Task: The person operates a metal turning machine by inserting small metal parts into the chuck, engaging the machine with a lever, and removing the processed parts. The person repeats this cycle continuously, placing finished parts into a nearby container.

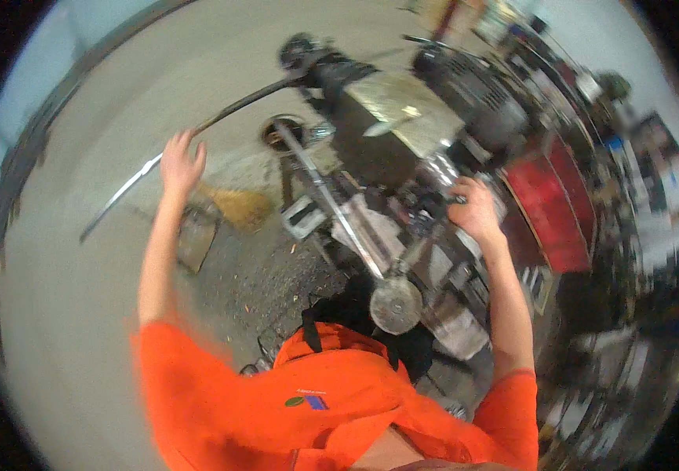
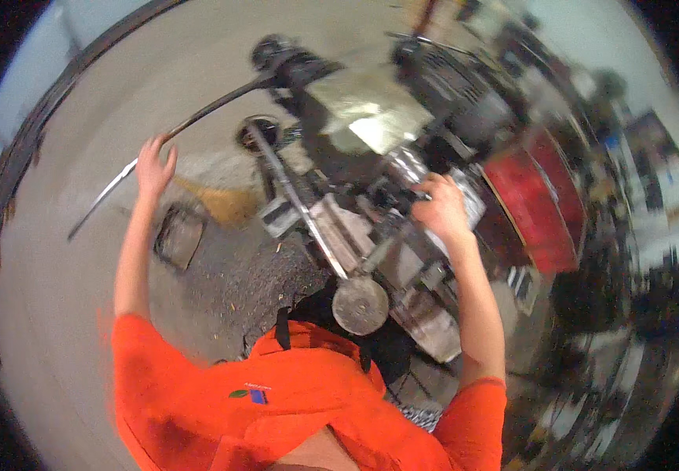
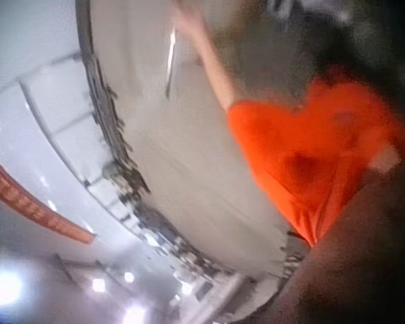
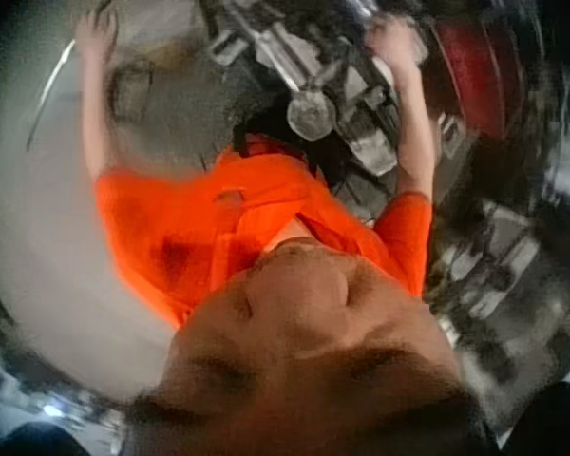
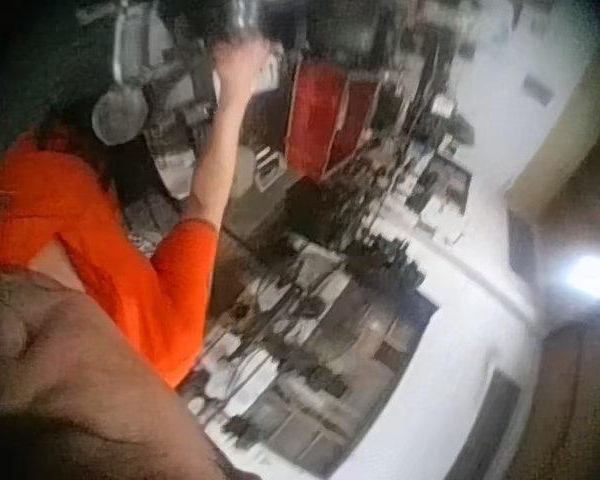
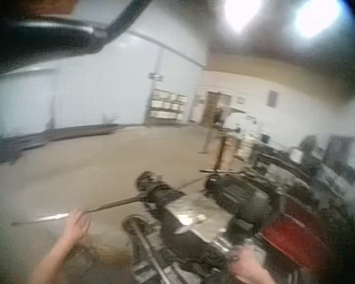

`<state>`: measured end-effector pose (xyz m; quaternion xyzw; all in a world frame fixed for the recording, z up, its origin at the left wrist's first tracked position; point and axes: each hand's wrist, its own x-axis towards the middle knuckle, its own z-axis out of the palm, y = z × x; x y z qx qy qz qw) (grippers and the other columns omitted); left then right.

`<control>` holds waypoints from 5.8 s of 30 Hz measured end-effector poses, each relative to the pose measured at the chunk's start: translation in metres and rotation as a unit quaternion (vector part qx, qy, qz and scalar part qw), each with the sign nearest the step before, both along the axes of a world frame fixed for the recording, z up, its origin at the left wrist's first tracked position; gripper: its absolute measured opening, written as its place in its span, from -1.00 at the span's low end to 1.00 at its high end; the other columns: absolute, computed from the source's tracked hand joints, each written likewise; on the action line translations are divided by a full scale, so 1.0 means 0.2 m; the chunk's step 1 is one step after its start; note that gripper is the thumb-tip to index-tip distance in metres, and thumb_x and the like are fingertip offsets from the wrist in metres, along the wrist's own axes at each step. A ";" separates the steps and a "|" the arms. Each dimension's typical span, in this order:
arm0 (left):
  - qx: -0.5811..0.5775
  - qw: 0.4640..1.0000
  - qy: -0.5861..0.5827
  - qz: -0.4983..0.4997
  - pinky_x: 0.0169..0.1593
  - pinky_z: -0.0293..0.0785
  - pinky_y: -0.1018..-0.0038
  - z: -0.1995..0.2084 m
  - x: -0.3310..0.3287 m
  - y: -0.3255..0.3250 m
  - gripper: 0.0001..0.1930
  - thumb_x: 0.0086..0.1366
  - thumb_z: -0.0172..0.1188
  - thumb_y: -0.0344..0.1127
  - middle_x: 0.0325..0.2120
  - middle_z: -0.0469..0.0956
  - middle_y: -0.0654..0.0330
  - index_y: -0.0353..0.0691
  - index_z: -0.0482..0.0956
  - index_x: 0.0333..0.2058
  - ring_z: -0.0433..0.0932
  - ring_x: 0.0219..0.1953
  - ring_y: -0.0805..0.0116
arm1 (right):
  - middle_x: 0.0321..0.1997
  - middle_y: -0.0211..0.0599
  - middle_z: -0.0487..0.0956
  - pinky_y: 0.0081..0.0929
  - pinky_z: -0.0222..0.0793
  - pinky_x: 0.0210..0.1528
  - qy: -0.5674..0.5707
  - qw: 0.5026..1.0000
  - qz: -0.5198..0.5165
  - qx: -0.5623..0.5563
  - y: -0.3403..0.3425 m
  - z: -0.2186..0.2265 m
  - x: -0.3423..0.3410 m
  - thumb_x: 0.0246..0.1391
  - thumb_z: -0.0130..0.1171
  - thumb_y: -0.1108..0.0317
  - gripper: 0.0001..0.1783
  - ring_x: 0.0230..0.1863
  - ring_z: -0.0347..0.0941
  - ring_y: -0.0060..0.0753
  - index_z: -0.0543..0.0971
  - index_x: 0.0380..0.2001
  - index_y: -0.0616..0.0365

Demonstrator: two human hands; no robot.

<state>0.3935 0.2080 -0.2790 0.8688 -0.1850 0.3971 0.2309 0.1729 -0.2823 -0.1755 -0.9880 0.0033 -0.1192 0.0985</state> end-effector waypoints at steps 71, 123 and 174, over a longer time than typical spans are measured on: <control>-0.248 0.754 0.574 -0.200 -0.36 0.50 0.39 -0.74 0.05 -0.64 -0.53 0.20 0.12 0.06 -0.40 0.59 0.09 -0.30 0.49 -0.21 0.58 -0.45 0.28 | 0.18 0.06 0.31 -0.16 0.11 0.23 -0.109 0.774 -0.614 -0.109 -0.17 -0.83 -2.47 -0.35 0.13 0.35 -0.19 0.18 0.22 0.06 0.28 0.16 0.18; 0.043 0.891 0.408 0.192 -0.21 0.36 0.16 0.05 -0.48 -0.06 -0.37 0.30 -0.27 0.21 -0.50 0.57 -0.01 -0.19 0.61 -0.49 0.54 -0.32 -0.04 | -0.44 0.10 0.57 -0.29 0.49 -0.19 0.049 0.988 -0.113 0.098 0.05 -0.02 0.12 -0.50 0.15 0.35 -0.69 -0.31 0.55 0.05 0.61 -0.55 0.28; -0.229 0.387 0.746 -0.491 -0.49 0.43 0.50 0.34 -1.37 -1.57 -0.68 0.32 0.01 -0.17 -0.69 0.46 0.20 -0.32 0.50 -0.46 0.46 -0.64 0.41 | -0.23 -0.09 0.49 -0.34 0.35 -0.16 -0.243 0.912 -0.025 0.330 0.32 -0.15 -1.01 -0.49 0.11 0.41 -0.54 -0.20 0.40 -0.10 0.61 -0.32 0.18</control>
